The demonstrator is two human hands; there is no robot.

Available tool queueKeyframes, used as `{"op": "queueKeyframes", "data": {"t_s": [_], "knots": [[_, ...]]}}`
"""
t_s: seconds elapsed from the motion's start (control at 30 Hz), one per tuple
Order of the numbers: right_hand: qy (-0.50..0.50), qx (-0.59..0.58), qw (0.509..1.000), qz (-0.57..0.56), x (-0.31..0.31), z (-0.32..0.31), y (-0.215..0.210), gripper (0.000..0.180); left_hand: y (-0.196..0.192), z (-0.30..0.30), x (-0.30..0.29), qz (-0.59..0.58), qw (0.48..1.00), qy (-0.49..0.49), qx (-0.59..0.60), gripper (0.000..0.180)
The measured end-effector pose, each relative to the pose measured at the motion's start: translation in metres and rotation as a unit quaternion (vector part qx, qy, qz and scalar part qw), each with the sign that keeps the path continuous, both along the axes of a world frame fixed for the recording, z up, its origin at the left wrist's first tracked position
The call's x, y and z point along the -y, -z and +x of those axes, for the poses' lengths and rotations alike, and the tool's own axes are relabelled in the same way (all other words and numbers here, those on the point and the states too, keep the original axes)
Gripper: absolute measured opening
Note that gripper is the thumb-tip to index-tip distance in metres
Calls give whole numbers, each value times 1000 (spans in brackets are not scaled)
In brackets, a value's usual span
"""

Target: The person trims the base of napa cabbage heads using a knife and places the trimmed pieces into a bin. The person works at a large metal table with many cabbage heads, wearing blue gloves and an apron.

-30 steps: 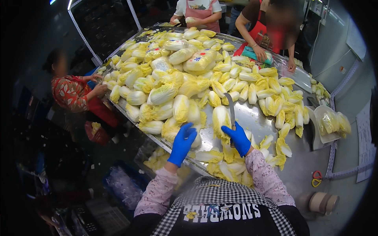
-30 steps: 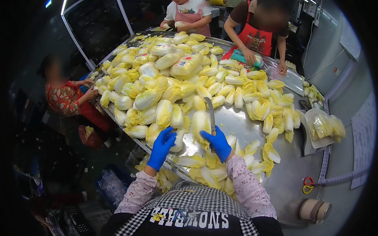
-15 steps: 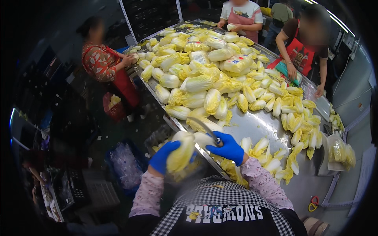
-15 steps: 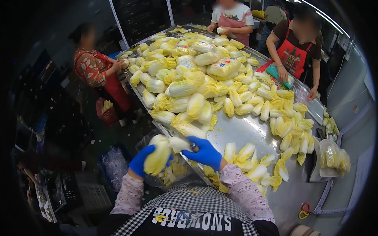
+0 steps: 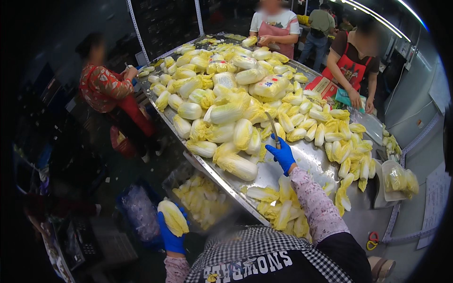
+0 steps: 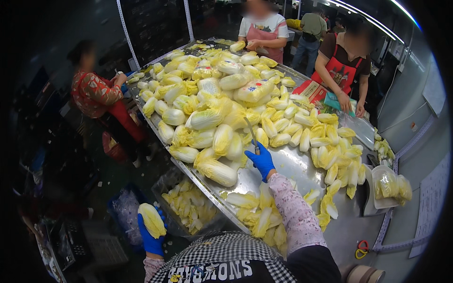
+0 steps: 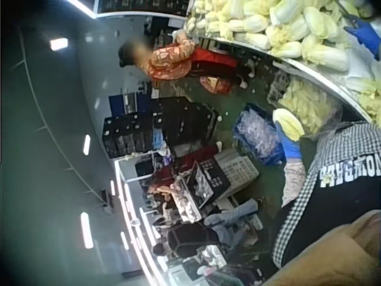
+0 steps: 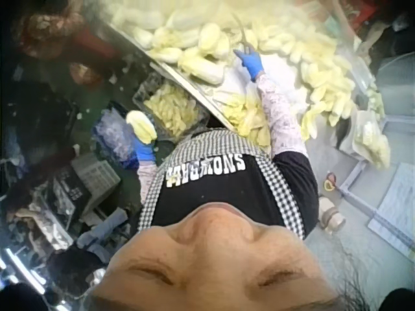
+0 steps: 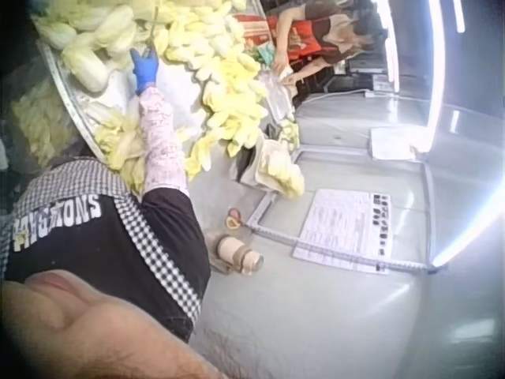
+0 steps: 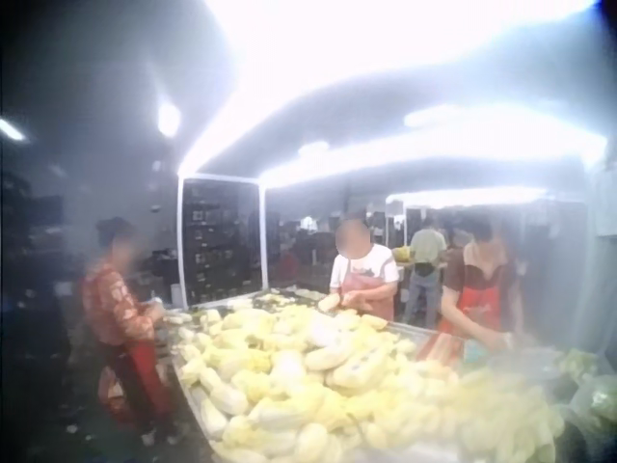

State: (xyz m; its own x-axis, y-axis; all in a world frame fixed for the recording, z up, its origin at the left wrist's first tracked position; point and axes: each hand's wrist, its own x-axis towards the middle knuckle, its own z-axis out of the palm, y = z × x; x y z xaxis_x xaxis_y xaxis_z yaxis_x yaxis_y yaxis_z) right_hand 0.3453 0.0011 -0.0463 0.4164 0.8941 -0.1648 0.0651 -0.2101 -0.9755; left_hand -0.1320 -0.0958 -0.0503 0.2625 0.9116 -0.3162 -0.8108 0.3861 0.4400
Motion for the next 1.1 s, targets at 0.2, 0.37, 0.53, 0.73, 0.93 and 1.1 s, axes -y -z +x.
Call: {"op": "queueKeyframes", "data": {"t_s": [0.2, 0.37, 0.53, 0.73, 0.93, 1.1], "knots": [[-15, 28, 998, 50, -54, 22, 74, 87, -1, 65, -2, -64, 991, 109, -51, 70], [-116, -12, 989, -87, -37, 34, 56, 67, -14, 94, 2, -92, 968, 197, -127, 68], [-156, 69, 981, -98, 6, 22, 50, 59, -26, 142, -25, -85, 953, 275, -92, 67], [-43, 258, 962, -76, 15, -12, 54, 55, -47, 210, -57, 25, 912, 402, -80, 65], [21, 240, 965, -102, 40, 3, 74, 40, -27, 185, -45, -80, 931, 346, -81, 60], [99, 99, 990, -24, 59, 0, 27, 30, -16, 158, -36, -125, 952, 271, -63, 62]]}}
